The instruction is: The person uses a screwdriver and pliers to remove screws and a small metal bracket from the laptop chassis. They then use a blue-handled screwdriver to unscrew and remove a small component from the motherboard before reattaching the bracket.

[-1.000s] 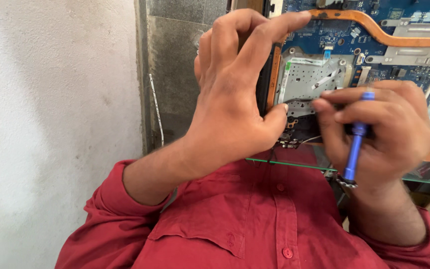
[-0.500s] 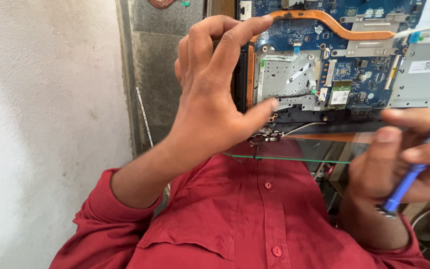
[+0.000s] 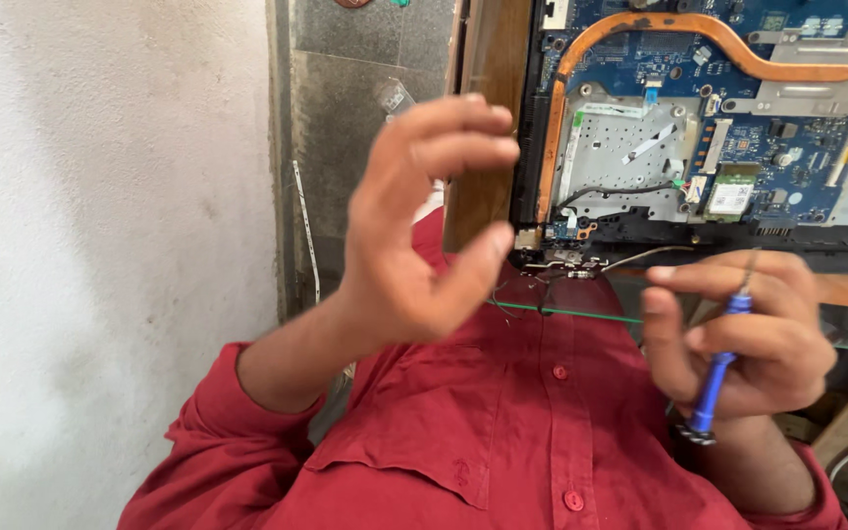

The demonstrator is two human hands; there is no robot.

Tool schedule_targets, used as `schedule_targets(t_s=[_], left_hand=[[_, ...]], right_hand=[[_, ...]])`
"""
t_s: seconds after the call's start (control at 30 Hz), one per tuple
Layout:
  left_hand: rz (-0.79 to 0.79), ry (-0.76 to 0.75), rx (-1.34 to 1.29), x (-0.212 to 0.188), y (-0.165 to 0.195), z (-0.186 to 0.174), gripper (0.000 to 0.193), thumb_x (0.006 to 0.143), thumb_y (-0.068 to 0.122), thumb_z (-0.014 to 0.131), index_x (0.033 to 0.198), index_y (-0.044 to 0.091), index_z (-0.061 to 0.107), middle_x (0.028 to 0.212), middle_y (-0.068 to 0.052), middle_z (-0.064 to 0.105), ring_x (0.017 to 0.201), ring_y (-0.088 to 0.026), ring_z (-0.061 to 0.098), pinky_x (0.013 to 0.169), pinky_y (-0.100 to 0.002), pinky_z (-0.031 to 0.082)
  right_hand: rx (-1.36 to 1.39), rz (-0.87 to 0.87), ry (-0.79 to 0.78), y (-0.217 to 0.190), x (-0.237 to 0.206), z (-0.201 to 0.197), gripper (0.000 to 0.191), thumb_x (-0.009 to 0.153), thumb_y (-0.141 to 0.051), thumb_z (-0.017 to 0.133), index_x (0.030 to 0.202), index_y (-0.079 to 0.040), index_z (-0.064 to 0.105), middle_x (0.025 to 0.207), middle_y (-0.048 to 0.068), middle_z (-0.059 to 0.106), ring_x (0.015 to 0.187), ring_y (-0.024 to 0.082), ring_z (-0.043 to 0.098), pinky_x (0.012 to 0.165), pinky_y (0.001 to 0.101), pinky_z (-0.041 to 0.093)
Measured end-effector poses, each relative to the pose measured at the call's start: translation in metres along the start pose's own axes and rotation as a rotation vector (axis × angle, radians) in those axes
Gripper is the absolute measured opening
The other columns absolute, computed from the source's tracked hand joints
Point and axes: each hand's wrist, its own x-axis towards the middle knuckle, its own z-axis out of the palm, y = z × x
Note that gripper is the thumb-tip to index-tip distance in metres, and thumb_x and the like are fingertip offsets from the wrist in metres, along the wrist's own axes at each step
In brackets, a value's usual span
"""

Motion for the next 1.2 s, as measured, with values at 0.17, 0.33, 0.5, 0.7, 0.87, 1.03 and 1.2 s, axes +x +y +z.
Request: schedule_targets(t_s=[0.17,0.33,0.5,0.7,0.87,1.03,1.2], left_hand=[[0.088,-0.101,0.11,-0.003,-0.006,0.005,0.064,0.078,0.013,0.08,0.136,0.01,0.054,0.145,-0.013,0.053,0.143,-0.034,0.045,0.124,-0.046,0.037],[0.067,-0.09,0.106,-0.001,-0.011,0.006,0.066,0.08,0.015,0.081,0.14,0.011,0.052,0.146,-0.01,0.053,0.143,-0.032,0.045,0.125,-0.044,0.035],[0.053,-0.08,0.144,0.0,-0.014,0.01,0.066,0.079,0.015,0.081,0.139,0.012,0.054,0.145,-0.008,0.055,0.142,-0.031,0.046,0.123,-0.043,0.035],[0.047,-0.071,0.15,0.004,-0.017,0.013,0.063,0.078,0.015,0.081,0.136,0.012,0.057,0.143,-0.008,0.056,0.139,-0.031,0.046,0.123,-0.043,0.036],[0.005,-0.079,0.147,0.003,-0.012,0.013,0.061,0.08,0.012,0.079,0.138,0.011,0.056,0.142,-0.008,0.056,0.14,-0.03,0.045,0.124,-0.042,0.034],[-0.041,-0.092,0.155,0.0,-0.006,0.013,0.06,0.083,0.009,0.076,0.139,0.011,0.056,0.136,-0.007,0.057,0.14,-0.029,0.046,0.122,-0.04,0.032],[0.015,-0.116,0.122,0.002,-0.005,0.008,0.052,0.086,0.007,0.072,0.135,0.011,0.057,0.136,-0.006,0.058,0.14,-0.026,0.047,0.123,-0.038,0.031]], right_hand=[[-0.047,-0.033,-0.1,-0.014,0.023,0.011,0.045,0.087,0.004,0.086,0.091,-0.011,0.044,0.097,0.013,0.073,0.085,0.029,0.068,0.071,0.0317,0.051],[-0.086,-0.007,-0.138,-0.018,0.036,0.019,0.041,0.086,0.003,0.084,0.091,-0.011,0.046,0.099,0.011,0.073,0.088,0.027,0.068,0.074,0.0318,0.051],[-0.19,-0.029,-0.127,-0.021,0.037,0.024,0.041,0.086,0.005,0.083,0.086,-0.011,0.045,0.097,0.011,0.073,0.085,0.027,0.067,0.073,0.0333,0.05],[-0.213,-0.033,-0.126,-0.017,0.037,0.027,0.044,0.088,0.008,0.085,0.083,-0.01,0.045,0.096,0.011,0.074,0.08,0.027,0.067,0.073,0.0346,0.05],[-0.219,-0.026,-0.133,-0.014,0.034,0.028,0.038,0.088,0.004,0.082,0.084,-0.01,0.047,0.096,0.011,0.074,0.081,0.026,0.067,0.07,0.0314,0.05],[-0.236,-0.055,-0.112,-0.01,0.027,0.029,0.037,0.089,0.002,0.083,0.084,-0.01,0.047,0.096,0.01,0.074,0.082,0.026,0.068,0.072,0.0343,0.051],[-0.242,-0.048,-0.093,-0.014,0.019,0.028,0.038,0.088,-0.001,0.084,0.084,-0.011,0.048,0.1,0.011,0.074,0.085,0.028,0.065,0.072,0.0337,0.05]])
